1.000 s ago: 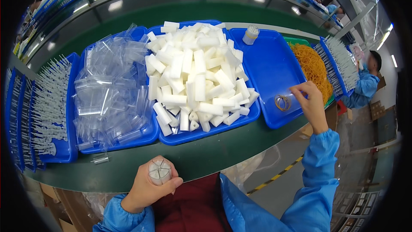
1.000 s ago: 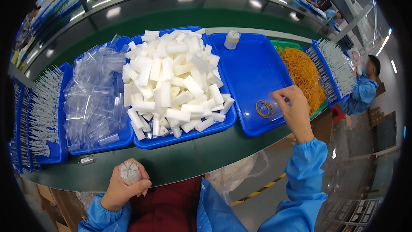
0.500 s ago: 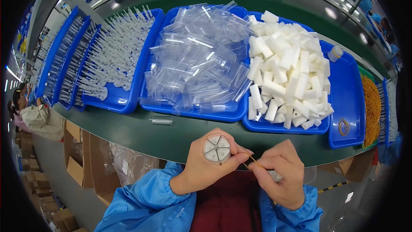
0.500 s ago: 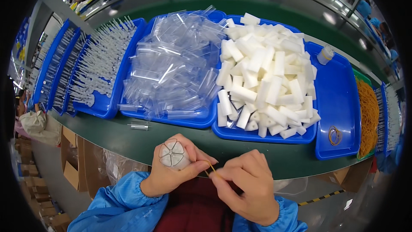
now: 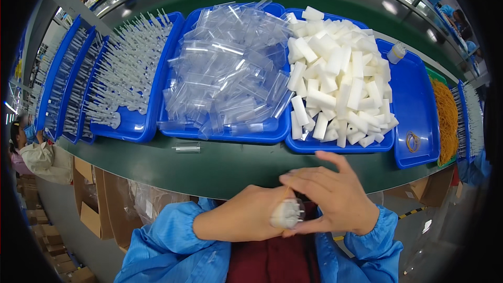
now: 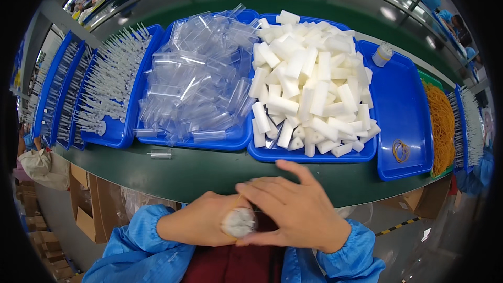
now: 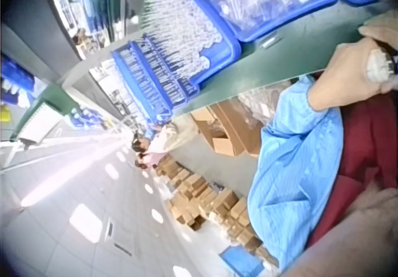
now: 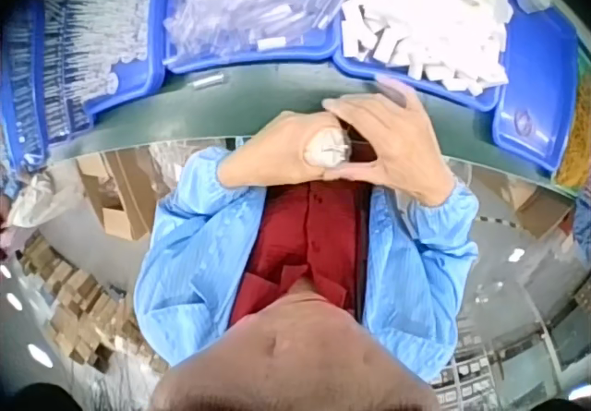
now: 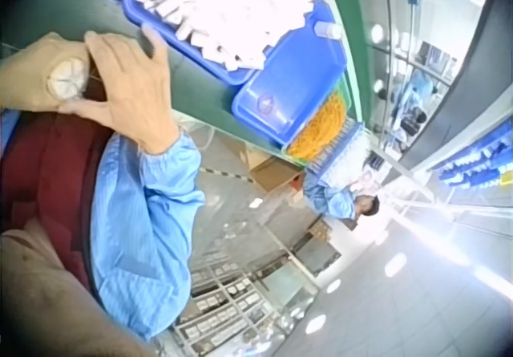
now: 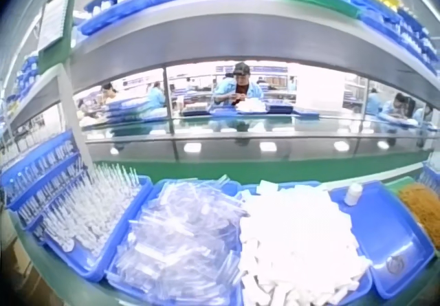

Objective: Assembling plastic tube components with white inserts and securing bundles with rubber bands at an assembly line.

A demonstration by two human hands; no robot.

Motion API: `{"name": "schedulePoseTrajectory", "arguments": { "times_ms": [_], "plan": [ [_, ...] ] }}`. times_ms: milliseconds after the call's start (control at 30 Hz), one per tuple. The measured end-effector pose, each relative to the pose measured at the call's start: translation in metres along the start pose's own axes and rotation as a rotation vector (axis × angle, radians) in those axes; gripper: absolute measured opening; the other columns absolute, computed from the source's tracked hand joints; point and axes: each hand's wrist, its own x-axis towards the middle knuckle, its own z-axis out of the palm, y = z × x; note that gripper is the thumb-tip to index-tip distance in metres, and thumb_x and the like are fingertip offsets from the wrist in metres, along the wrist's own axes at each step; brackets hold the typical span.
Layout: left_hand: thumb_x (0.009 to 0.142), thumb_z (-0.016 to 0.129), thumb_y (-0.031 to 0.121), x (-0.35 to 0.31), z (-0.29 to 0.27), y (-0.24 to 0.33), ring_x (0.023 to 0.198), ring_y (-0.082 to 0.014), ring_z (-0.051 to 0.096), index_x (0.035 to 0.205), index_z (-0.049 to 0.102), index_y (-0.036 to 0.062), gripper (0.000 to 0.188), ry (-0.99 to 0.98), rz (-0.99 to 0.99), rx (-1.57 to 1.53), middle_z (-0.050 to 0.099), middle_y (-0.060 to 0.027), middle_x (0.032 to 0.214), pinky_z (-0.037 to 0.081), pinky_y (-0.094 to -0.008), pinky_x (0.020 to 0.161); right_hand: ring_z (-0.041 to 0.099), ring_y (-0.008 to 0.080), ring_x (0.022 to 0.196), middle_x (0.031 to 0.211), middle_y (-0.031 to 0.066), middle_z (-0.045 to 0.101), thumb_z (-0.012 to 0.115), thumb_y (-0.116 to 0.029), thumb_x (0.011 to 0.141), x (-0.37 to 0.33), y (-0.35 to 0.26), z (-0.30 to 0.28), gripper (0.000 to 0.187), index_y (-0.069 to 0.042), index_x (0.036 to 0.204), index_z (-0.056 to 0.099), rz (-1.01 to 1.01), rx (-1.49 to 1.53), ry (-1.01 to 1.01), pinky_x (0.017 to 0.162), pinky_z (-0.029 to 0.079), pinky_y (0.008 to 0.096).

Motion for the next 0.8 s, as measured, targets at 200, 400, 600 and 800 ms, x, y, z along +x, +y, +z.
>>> {"name": "schedulePoseTrajectory", "arguments": {
  "times_ms": [200,400,600,800],
  "plan": [
    [0.083,0.078,0.007,-0.015,-0.009,-0.027,0.059,-0.0074,0.057,0.093,0.060,0.0015,0.022,0.385,0.032,-1.111,0.065,-0.0057,0.077,0.044,-0.0212,0.053,0.067,0.0218,0.094,0.101,0.0032,0.070,0.062,-0.055,0.092,-0.040,0.007,-0.005,0.054,-0.004,0.105,0.070,-0.142,0.643,0.021,0.094,0.043,0.0432],
    [0.077,0.086,0.012,0.012,0.012,-0.004,0.063,-0.0181,0.064,0.104,0.063,-0.0003,0.037,0.632,0.457,-0.369,0.069,-0.0095,0.077,0.052,-0.0296,0.058,0.072,0.0303,0.093,0.129,0.0239,0.065,0.044,-0.031,0.108,-0.024,-0.028,0.019,0.050,0.004,0.142,0.051,0.219,1.692,0.942,0.089,0.050,0.0381],
    [0.074,0.089,0.004,0.014,0.033,0.001,0.072,-0.0198,0.067,0.101,0.066,0.0091,0.035,0.267,0.567,-0.263,0.067,-0.0059,0.083,0.052,-0.0313,0.061,0.068,0.0276,0.110,0.126,0.0208,0.066,0.085,-0.015,0.080,-0.010,0.008,0.035,0.076,0.005,0.143,0.048,0.288,0.879,0.629,0.102,0.048,0.0399],
    [0.076,0.085,0.012,0.005,0.026,-0.004,0.078,-0.0280,0.071,0.159,0.012,-0.0011,0.112,0.394,0.183,0.012,0.070,-0.0100,0.090,0.056,-0.0372,0.069,0.060,0.0347,0.112,0.127,0.0175,0.060,0.093,-0.023,0.068,-0.012,-0.009,0.008,0.084,-0.001,0.138,0.052,0.092,0.572,0.249,0.094,0.047,0.0427]
  ]
}}
